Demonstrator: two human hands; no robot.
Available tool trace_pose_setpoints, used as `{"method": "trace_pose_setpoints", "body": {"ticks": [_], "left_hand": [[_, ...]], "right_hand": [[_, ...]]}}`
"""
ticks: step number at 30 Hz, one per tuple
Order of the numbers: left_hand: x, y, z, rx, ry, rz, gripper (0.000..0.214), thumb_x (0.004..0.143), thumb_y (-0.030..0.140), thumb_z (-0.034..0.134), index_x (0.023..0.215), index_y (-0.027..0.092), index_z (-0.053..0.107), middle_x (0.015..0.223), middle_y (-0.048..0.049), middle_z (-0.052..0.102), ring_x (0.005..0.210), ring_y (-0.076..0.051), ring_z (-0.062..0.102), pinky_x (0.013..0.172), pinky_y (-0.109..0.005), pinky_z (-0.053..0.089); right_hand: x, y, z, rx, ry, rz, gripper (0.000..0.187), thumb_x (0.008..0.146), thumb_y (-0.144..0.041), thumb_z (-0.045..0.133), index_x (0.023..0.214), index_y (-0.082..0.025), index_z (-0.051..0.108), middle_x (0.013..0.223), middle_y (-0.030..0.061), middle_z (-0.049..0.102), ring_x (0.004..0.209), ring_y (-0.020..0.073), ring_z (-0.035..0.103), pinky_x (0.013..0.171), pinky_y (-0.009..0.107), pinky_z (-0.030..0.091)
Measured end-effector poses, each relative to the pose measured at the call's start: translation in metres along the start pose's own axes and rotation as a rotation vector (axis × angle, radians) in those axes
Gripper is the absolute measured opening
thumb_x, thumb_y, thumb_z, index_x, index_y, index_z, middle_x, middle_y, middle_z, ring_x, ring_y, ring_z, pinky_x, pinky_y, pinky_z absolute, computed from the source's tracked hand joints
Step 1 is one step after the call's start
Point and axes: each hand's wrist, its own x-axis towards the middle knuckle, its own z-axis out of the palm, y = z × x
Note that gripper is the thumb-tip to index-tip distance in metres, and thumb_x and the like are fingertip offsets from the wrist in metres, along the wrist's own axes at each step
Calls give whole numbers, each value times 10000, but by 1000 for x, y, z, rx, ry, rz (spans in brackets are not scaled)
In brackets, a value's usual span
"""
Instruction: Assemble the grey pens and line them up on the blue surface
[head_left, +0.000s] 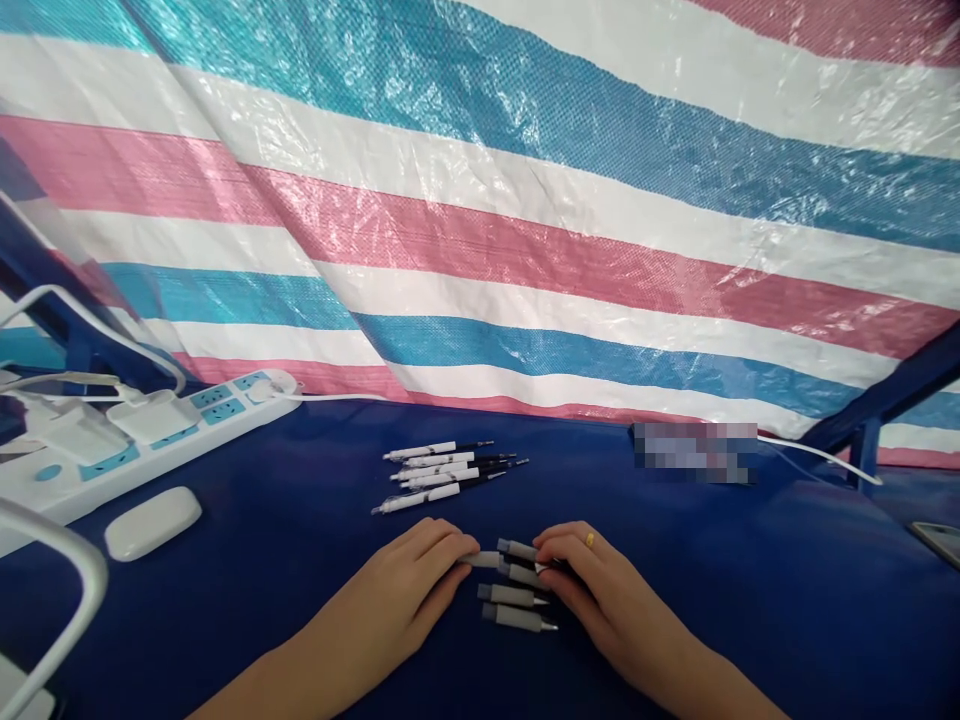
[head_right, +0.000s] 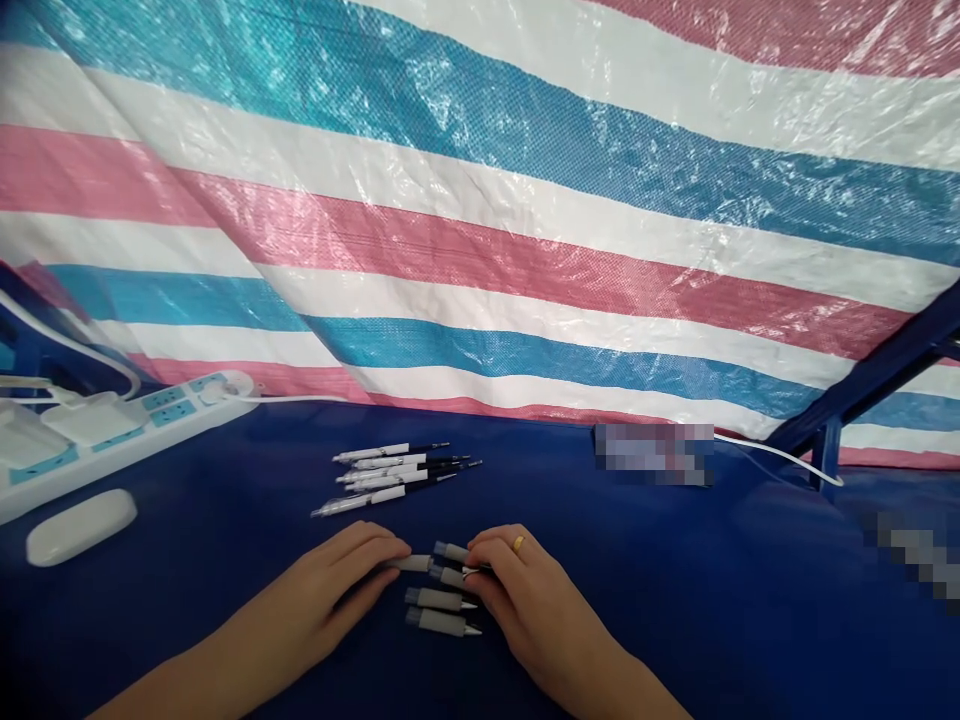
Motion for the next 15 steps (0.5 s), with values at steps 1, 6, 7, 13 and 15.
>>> {"method": "trace_pose_setpoints", "body": {"ticks": [1, 6, 7, 13, 15], "left_hand": [[0, 0, 0, -5, 5, 13, 230, 978, 184, 423, 1145, 262, 561, 1043, -11, 620, 940, -147, 625, 842, -249, 524], [-1, 1, 0, -11, 51, 75, 241, 980, 186, 436, 1165, 261, 572, 1035, -18, 625, 926, -140, 630, 826, -229, 527], [-1, 2, 0, -11, 62, 82, 243, 982, 190, 440, 1173, 261, 572, 1034, -18, 625, 921, -136, 631, 824, -222, 526], [-4, 19, -7, -12, 51, 163, 259, 987, 194, 439, 1204, 256, 566, 1041, -16, 635, 911, -116, 629, 809, -181, 515], [-6, 31, -13, 30, -19, 285, 249, 990, 199, 420, 1163, 254, 591, 991, -9, 667, 864, -125, 637, 790, -197, 518]], "right_hand": [[0, -1, 0, -3, 1, 3, 143, 1006, -194, 438, 1084, -276, 525, 1113, 12, 582, 1036, 162, 550, 925, 321, 464], [-3, -5, 0, -38, 47, -47, 124, 1003, -204, 445, 1081, -268, 518, 1085, 29, 584, 1016, 184, 549, 899, 346, 475], [-4, -5, 0, -44, 59, -64, 123, 1003, -202, 445, 1082, -266, 514, 1080, 32, 587, 1018, 186, 547, 899, 349, 474], [-1, 2, 3, -66, 115, -4, 118, 1002, -197, 439, 1050, -258, 528, 1255, 47, 543, 1155, 188, 517, 982, 361, 436], [0, 6, 2, -53, 84, 13, 116, 998, -193, 445, 1029, -249, 542, 1247, 42, 561, 1162, 187, 522, 985, 359, 434]]}}
